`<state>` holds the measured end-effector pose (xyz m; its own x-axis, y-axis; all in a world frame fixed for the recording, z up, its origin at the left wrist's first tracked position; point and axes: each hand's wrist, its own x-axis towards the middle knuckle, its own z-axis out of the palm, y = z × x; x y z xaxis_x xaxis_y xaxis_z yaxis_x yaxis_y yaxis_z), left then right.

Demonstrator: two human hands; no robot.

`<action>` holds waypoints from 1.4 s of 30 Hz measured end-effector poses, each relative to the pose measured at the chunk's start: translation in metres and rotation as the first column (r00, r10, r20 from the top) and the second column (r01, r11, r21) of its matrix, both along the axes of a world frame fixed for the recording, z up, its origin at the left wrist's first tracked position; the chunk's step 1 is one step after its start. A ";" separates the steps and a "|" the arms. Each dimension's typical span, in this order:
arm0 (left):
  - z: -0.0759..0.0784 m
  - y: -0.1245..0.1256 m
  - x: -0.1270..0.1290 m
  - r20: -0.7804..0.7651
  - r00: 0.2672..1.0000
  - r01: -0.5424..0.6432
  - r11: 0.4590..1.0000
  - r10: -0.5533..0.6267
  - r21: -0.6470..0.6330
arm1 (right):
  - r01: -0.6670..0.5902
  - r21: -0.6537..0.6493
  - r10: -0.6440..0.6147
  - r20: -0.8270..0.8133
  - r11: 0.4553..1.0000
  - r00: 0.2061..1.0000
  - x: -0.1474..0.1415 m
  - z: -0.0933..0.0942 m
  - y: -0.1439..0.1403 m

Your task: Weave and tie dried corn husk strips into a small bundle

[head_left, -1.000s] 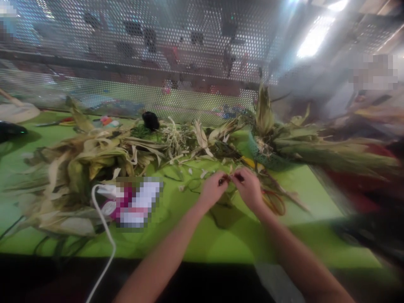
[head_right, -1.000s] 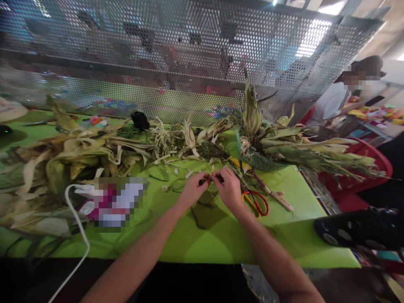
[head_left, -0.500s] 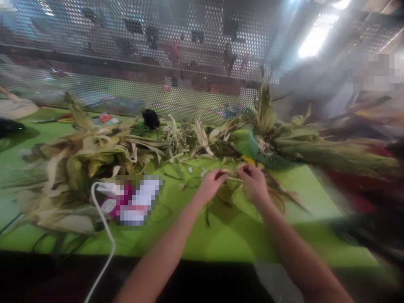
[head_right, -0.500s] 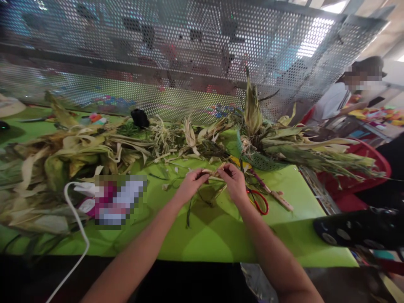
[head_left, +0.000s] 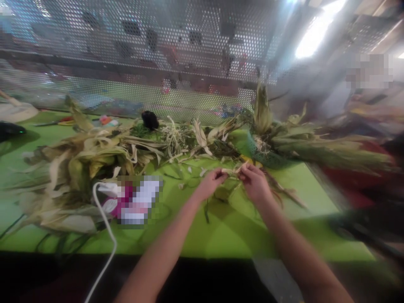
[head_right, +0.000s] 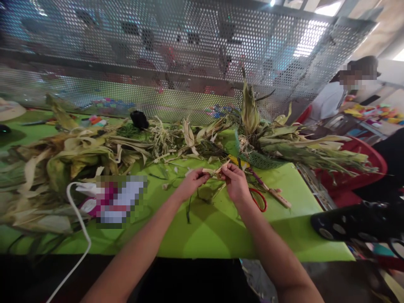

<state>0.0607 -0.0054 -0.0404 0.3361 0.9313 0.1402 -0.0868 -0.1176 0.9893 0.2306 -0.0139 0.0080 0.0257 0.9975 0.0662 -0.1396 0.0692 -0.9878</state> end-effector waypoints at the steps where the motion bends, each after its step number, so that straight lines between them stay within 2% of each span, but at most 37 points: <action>1: 0.002 -0.001 -0.002 -0.004 1.000 0.008 1.000 -0.008 -0.007 | 0.003 0.022 -0.004 0.040 1.000 0.999 0.000 0.000 0.000; 4: 0.013 -0.004 -0.013 -0.013 0.998 0.053 0.998 -0.054 -0.042 | 0.026 0.095 -0.040 0.149 0.995 0.988 -0.001 0.000 -0.002; 6: 0.024 -0.007 -0.021 0.016 0.999 0.042 0.998 -0.041 -0.054 | 0.037 0.125 -0.063 0.214 0.992 0.975 -0.002 -0.001 -0.003; 10: 0.035 -0.011 -0.023 -0.033 0.999 0.020 1.000 -0.020 -0.009 | -0.004 0.135 -0.037 0.304 0.991 0.952 -0.003 -0.006 -0.005; 14: 0.025 -0.010 -0.012 -0.090 0.996 -0.004 0.998 0.010 0.060 | -0.022 0.151 -0.033 0.351 0.988 0.936 -0.006 -0.007 -0.008; 18: 0.013 -0.010 -0.006 -0.080 0.996 0.043 0.999 -0.041 0.018 | 0.005 0.231 -0.096 0.387 0.973 0.917 -0.008 -0.008 -0.008; 21: 0.010 -0.008 -0.004 -0.012 0.999 0.048 0.999 -0.048 -0.024 | 0.006 0.216 -0.092 0.387 0.976 0.918 -0.010 -0.008 -0.008; 23: 0.010 -0.006 -0.004 0.080 0.997 -0.008 0.997 0.015 -0.082 | -0.023 0.158 -0.040 0.386 0.987 0.921 -0.010 -0.008 -0.009; 25: 0.010 -0.004 -0.005 0.160 0.979 -0.101 0.983 0.126 -0.155 | -0.073 0.105 0.024 0.410 0.992 0.912 -0.011 -0.008 -0.009; 28: 0.010 -0.002 -0.006 0.235 0.935 -0.204 0.946 0.265 -0.253 | -0.119 0.091 0.064 0.459 0.989 0.886 -0.012 -0.012 -0.008; 35: 0.008 -0.003 -0.001 0.340 0.842 -0.267 0.872 0.418 -0.410 | -0.133 0.110 0.058 0.517 0.985 0.854 -0.019 -0.021 -0.007; 37: 0.009 -0.004 -0.003 0.312 0.862 -0.266 0.882 0.398 -0.389 | -0.150 0.104 0.067 0.555 0.983 0.829 -0.018 -0.020 -0.008; 39: 0.012 -0.006 -0.006 0.257 0.909 -0.241 0.915 0.330 -0.322 | -0.165 0.108 0.072 0.583 0.980 0.809 -0.015 -0.018 -0.009; 42: 0.017 -0.010 -0.009 0.144 0.965 -0.188 0.960 0.220 -0.207 | -0.138 0.145 0.038 0.542 0.980 0.840 -0.010 -0.014 -0.008</action>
<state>0.0520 -0.0152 -0.0236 0.1231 0.9924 -0.0086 -0.2433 0.0386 0.9692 0.2204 -0.0218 -0.0064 -0.1511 0.9652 0.2133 0.3923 0.2566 -0.8833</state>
